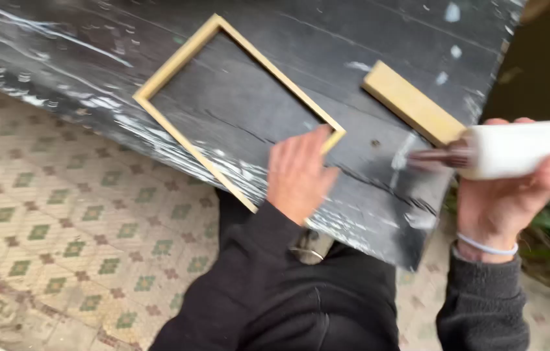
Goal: Applying glue to the corner joints of a wooden frame and assembling the pieces on a workbench.
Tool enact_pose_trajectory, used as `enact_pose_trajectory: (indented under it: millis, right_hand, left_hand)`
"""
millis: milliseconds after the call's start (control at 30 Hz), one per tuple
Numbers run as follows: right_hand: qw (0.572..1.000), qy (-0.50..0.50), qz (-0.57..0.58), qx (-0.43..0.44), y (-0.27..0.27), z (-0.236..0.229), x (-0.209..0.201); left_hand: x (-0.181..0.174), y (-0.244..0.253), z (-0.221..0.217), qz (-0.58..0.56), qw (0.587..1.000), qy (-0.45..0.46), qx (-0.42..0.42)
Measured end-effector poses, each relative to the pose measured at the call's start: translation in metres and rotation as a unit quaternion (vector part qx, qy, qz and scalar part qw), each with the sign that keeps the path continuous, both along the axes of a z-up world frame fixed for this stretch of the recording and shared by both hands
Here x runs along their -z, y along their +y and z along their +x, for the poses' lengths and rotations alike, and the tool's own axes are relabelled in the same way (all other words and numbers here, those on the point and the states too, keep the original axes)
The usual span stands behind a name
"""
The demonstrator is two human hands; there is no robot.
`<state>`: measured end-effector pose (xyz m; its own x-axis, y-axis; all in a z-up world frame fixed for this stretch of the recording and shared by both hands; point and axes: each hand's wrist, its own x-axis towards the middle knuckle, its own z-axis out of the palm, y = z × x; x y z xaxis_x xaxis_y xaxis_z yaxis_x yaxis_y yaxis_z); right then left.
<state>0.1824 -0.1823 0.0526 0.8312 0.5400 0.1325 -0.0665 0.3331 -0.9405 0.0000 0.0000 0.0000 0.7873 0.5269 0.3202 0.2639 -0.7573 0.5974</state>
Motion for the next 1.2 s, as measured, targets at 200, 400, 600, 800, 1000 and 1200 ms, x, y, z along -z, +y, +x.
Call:
enact_pose_trajectory:
  millis: [200,400,600,800,1000,1200]
  right_hand:
    - [0.979,-0.161,-0.124,-0.004,-0.042,-0.003,0.002]
    - [0.994,-0.058,-0.082,-0.034,-0.059,-0.006,0.032]
    - [0.982,-0.1,-0.153,-0.053,-0.048,-0.017,0.039]
    - [0.991,-0.052,-0.116,-0.038,-0.07,-0.033,0.05]
    - [0.993,-0.079,-0.084,0.011,-0.056,-0.05,0.039]
    - [0.98,-0.151,-0.132,0.002,-0.059,-0.048,0.04]
  left_hand:
    - [0.017,-0.021,-0.032,0.04,0.991,0.112,0.059]
    - [0.002,-0.032,-0.071,0.002,0.995,0.073,0.066]
    - [-0.019,-0.065,-0.073,-0.066,0.997,-0.036,0.027]
    - [-0.016,-0.112,-0.062,-0.306,0.944,-0.119,-0.029]
    - [-0.012,-0.126,-0.052,-0.549,0.819,-0.163,-0.03]
    - [0.005,-0.133,-0.052,-0.542,0.833,-0.111,-0.013]
